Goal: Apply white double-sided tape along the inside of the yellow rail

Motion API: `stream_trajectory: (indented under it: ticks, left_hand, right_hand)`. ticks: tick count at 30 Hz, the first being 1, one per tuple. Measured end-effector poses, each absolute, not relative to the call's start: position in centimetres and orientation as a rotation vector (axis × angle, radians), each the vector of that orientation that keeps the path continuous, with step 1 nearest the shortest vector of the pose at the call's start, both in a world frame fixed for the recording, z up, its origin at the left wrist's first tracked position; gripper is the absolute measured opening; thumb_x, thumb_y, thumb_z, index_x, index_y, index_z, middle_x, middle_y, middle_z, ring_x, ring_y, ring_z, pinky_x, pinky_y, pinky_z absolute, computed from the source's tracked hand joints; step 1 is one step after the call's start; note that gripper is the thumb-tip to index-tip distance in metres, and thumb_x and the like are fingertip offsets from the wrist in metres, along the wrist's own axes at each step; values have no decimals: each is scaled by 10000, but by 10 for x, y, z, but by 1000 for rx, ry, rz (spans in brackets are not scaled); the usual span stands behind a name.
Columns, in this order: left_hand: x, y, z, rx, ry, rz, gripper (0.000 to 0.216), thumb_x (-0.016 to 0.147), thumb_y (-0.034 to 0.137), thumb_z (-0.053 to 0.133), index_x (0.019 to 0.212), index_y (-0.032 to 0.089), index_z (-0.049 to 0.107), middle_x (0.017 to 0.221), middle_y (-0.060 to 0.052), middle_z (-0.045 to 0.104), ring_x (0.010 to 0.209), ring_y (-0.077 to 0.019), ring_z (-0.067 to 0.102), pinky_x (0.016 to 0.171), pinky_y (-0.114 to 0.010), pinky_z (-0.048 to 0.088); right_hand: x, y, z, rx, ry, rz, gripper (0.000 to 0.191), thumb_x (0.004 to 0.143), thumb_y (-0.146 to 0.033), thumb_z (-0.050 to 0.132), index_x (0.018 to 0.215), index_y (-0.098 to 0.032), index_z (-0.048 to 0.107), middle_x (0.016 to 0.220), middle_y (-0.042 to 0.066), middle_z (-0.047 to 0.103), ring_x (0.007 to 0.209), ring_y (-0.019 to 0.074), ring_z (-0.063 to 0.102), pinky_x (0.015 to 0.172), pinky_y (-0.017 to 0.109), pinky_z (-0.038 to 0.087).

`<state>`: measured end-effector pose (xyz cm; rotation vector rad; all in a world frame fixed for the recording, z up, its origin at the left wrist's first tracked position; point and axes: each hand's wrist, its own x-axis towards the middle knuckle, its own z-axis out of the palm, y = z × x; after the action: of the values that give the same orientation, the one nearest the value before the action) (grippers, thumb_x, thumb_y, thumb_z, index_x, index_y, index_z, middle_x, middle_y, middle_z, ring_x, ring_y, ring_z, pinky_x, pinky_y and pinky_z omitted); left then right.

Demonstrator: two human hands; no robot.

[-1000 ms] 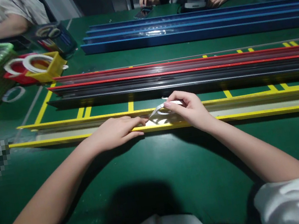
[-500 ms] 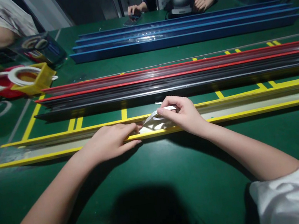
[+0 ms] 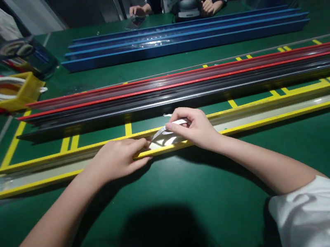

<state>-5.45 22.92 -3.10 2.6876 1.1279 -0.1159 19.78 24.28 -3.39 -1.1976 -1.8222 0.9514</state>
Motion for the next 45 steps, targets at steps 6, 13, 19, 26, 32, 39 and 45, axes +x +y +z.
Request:
stream_trajectory:
  ticks: [6,13,19,26,32,39,45]
  left_hand:
    - [-55,233,-31,2581,1148,-98,345,892,486,473,1152,278,561,999,-28,717,848,-224,674,636,-281,425]
    - [-56,235,-32,2484,1124,-61,343,880,492,511,1177,321,518,1095,11,695,926,-231,669,703,-287,457]
    - [-57,236,-30,2469,1113,-83,347,892,501,494,1183,313,518,1093,-2,692,921,-234,666,702,-284,450]
    - [-55,236,-31,2450,1094,-87,349,895,477,502,1205,318,502,1122,-2,684,946,-241,662,721,-291,448]
    - [-57,238,-32,2344,1033,-50,338,895,451,530,1196,300,500,1205,2,652,1023,-228,641,802,-288,466]
    - [-56,239,-31,2302,1017,-46,343,898,447,542,1210,311,494,1229,19,642,1046,-222,633,805,-282,465]
    - [-56,239,-31,2281,1004,-42,353,898,450,547,1218,311,491,1255,22,633,1060,-216,630,821,-282,459]
  right_hand:
    - [198,242,-34,-1195,-1836,947,264,810,-405,668,724,-158,635,665,1,573,590,107,446,545,248,319]
    - [197,242,-34,-1184,-1862,934,243,814,-378,672,728,-154,635,665,-5,568,592,101,441,547,245,314]
    - [196,242,-33,-1192,-1887,926,253,817,-386,667,726,-153,634,667,-4,566,599,105,449,548,246,314]
    - [196,242,-33,-1195,-1900,926,239,820,-365,667,725,-149,633,666,-7,563,597,98,446,547,242,312]
    - [196,242,-33,-1186,-1911,913,216,816,-331,675,710,-147,631,664,-12,569,594,88,454,555,234,323]
    - [196,243,-33,-1196,-1926,908,200,813,-320,678,721,-146,639,683,-5,589,612,94,478,564,235,336]
    - [195,242,-32,-1204,-1928,911,205,811,-323,678,721,-143,642,673,-6,588,597,90,471,544,232,328]
